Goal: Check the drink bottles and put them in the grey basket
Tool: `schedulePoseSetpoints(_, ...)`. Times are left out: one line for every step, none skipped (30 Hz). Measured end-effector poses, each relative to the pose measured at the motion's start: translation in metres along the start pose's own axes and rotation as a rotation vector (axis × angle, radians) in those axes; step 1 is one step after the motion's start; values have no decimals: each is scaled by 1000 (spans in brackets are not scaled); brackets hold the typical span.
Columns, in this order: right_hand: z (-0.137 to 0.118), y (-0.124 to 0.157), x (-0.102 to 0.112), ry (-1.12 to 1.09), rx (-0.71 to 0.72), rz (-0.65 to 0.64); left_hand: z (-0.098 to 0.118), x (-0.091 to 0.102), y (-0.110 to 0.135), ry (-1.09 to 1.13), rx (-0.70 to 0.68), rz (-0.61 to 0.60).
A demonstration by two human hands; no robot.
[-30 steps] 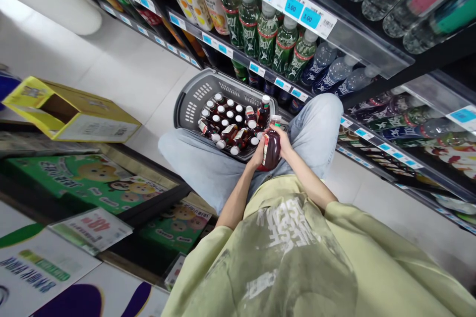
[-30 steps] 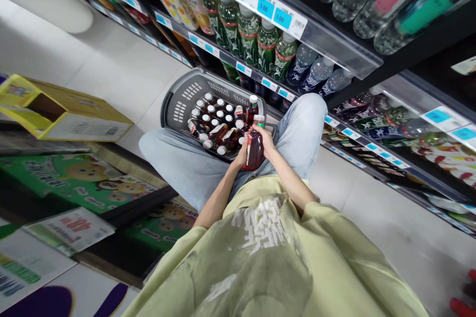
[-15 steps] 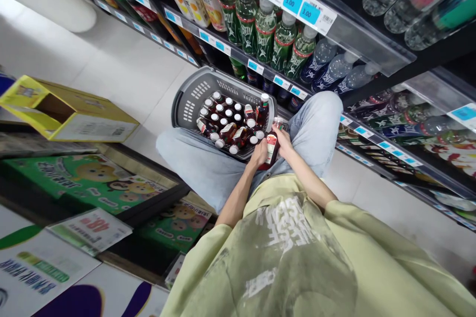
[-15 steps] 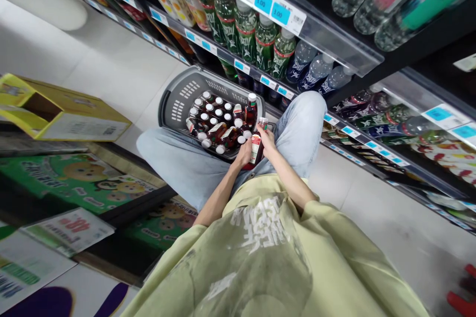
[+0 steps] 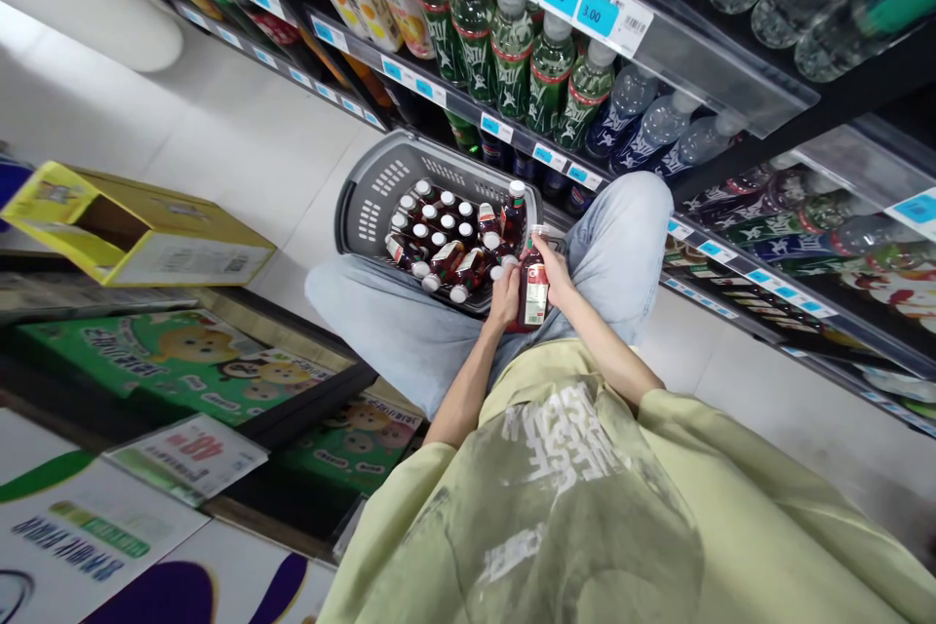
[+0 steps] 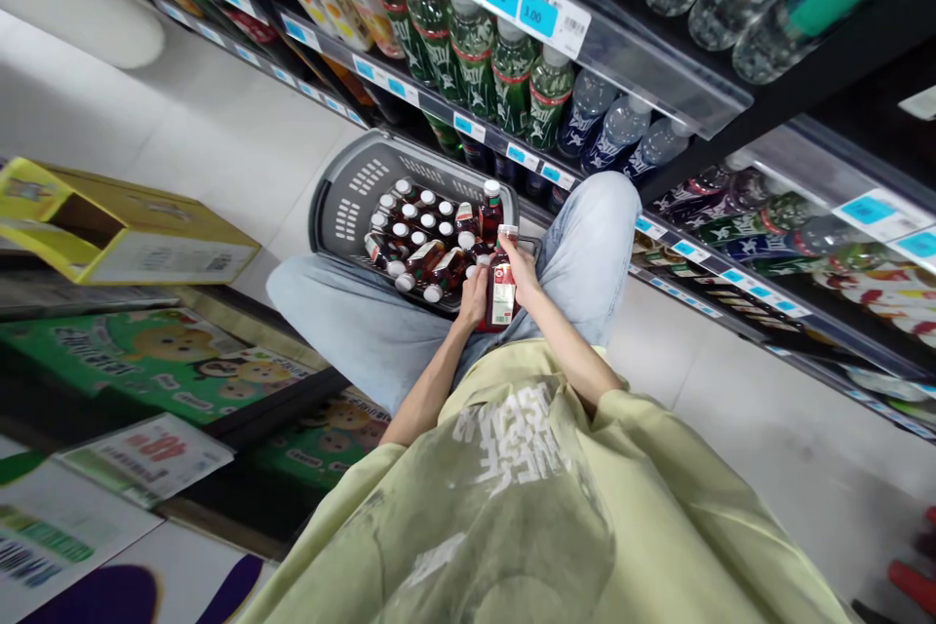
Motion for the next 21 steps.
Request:
schedulePoseSetpoints(0, 0, 0, 5, -2, 3, 0, 0, 0, -22, -4, -4)
schedulePoseSetpoints(0, 1, 1, 10, -3, 4, 0, -1, -1, -41, -12, -9)
schedulePoseSetpoints(0, 1, 1, 16, -4, 5, 1, -1, -1, -58, -22, -14)
schedulePoseSetpoints(-1, 1, 1, 21, -4, 6, 1, -1, -1, -75, -29, -16)
schedulePoseSetpoints(0, 1, 2, 25, -3, 8, 2, -1, -1, -90, -35, -17)
schedulePoseSetpoints(0, 1, 2, 28, -3, 11, 3, -1, -1, -102, -40, -19)
schedulePoseSetpoints(0, 0, 3, 30, -4, 13, 3, 0, -1, -110, -42, -19)
schedulePoseSetpoints(1, -1, 3, 30, -4, 16, 4, 0, -1, -115, -41, -19)
schedulePoseSetpoints(2, -2, 3, 30, -5, 17, 5, 0, 0, -116, -38, -20)
schedulePoseSetpoints(2, -3, 4, 29, -5, 18, 5, 0, 0, -114, -34, -20)
schedulePoseSetpoints(3, -4, 4, 28, -5, 18, 6, 1, 0, -110, -30, -21)
schedulePoseSetpoints(3, -4, 5, 28, -3, 17, 6, 1, 0, -108, -26, -22)
schedulePoseSetpoints(3, -5, 5, 28, -1, 13, 6, 1, 0, -109, -23, -23)
schedulePoseSetpoints(4, -5, 5, 30, 1, 10, 7, 0, 0, -111, -24, -25)
schedulePoseSetpoints(4, -6, 5, 34, 1, 7, 7, 0, 0, -116, -26, -28)
schedulePoseSetpoints(4, -6, 5, 38, 1, 5, 6, 0, 0, -123, -27, -28)
schedulePoseSetpoints(4, -6, 6, 41, 1, 4, 6, 0, 0, -131, -25, -27)
schedulePoseSetpoints(4, -6, 6, 42, 1, 4, 5, 0, 0, -137, -22, -26)
schedulePoseSetpoints(4, -6, 6, 44, 2, 2, 5, 0, -1, -139, -18, -26)
schedulePoseSetpoints(4, -6, 6, 44, 4, -2, 5, 0, -1, -139, -15, -25)
schedulePoseSetpoints(4, -6, 6, 44, 7, -5, 5, 0, -1, -134, -11, -25)
Point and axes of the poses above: each hand's wrist, its own y-axis away from the middle knuckle, its own x-axis out of the back of the hand, z = x × y, the point moved 6 cm from there along -y, towards the middle knuckle, and after that the axes turned 3 degrees about -x, right-handed, at the moved point
